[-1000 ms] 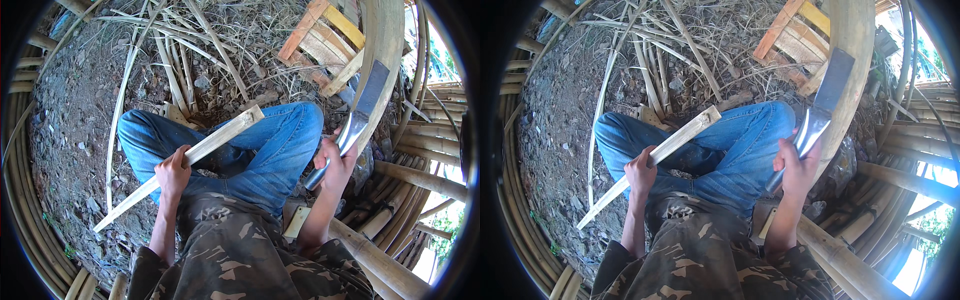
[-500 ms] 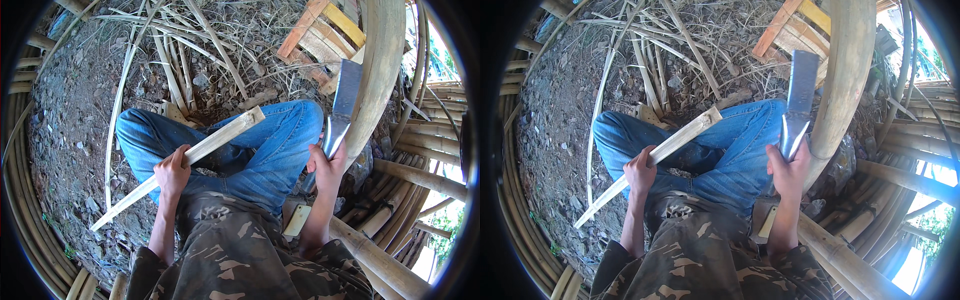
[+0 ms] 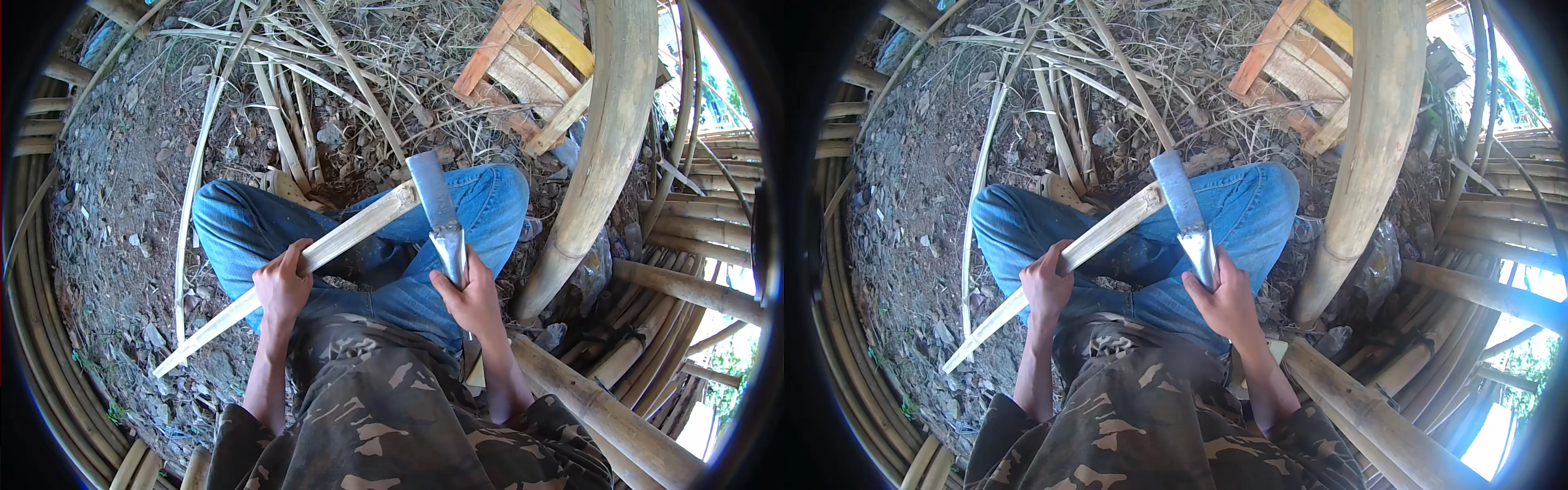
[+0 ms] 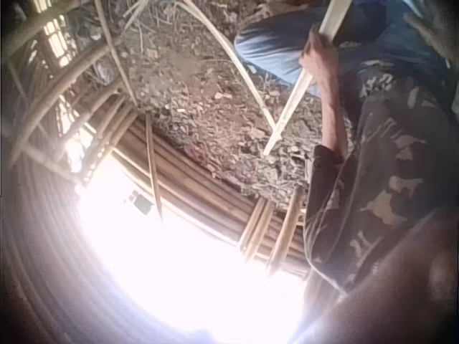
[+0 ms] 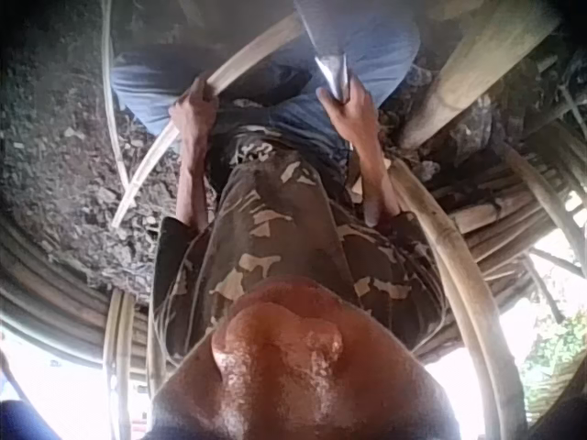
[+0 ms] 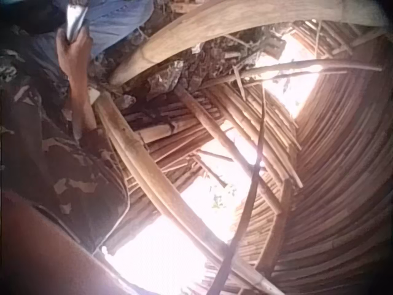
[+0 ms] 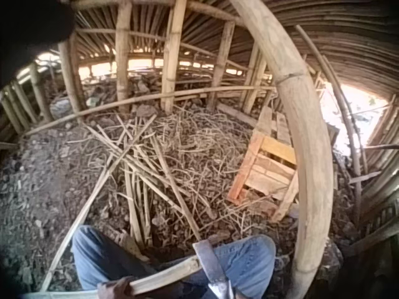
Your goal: Scraping and shaping a strip of bamboo using a large metal blade while sitting cross-legged in a bamboo structure.
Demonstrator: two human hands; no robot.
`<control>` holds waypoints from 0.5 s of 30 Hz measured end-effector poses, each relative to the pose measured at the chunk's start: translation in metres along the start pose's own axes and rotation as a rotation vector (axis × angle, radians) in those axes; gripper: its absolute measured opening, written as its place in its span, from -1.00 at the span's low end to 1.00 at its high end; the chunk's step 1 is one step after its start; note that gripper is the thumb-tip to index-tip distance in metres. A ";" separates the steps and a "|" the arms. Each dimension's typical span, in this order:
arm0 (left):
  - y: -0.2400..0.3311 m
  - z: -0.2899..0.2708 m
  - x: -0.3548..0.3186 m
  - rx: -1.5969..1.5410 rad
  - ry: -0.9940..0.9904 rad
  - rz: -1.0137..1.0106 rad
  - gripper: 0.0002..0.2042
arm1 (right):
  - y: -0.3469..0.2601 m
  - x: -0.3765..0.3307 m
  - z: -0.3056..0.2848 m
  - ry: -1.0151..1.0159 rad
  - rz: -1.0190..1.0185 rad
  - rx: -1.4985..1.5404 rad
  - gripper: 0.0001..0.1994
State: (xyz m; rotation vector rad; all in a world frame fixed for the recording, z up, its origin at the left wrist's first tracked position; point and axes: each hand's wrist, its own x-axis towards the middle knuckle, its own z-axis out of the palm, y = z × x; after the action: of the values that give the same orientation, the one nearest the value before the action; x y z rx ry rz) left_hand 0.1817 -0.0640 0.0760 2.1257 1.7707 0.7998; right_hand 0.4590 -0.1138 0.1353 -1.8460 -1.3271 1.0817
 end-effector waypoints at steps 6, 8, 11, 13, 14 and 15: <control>0.001 0.000 0.001 0.001 -0.001 0.003 -0.62 | -0.005 0.000 0.006 0.041 -0.149 -0.128 -0.71; 0.000 0.002 0.000 0.000 0.009 0.010 -0.61 | -0.002 0.001 0.007 0.043 -0.182 -0.135 -0.70; -0.001 0.003 0.000 0.002 0.017 0.021 -0.61 | 0.002 0.003 0.006 0.032 -0.235 -0.158 -0.65; -0.001 0.004 0.000 0.019 -0.011 0.004 -0.62 | 0.005 0.006 0.002 -0.161 0.052 0.017 -0.56; -0.002 0.004 0.000 0.018 -0.011 0.004 -0.62 | 0.001 0.007 0.000 -0.160 0.053 0.017 -0.56; -0.002 0.005 0.000 0.026 -0.013 0.003 -0.62 | -0.007 0.009 -0.005 -0.229 0.217 0.069 -0.54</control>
State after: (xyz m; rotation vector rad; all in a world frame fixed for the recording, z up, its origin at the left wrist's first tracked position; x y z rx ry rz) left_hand 0.1828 -0.0630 0.0711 2.1456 1.7820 0.7663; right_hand 0.4612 -0.1034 0.1411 -1.8906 -1.2156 1.4717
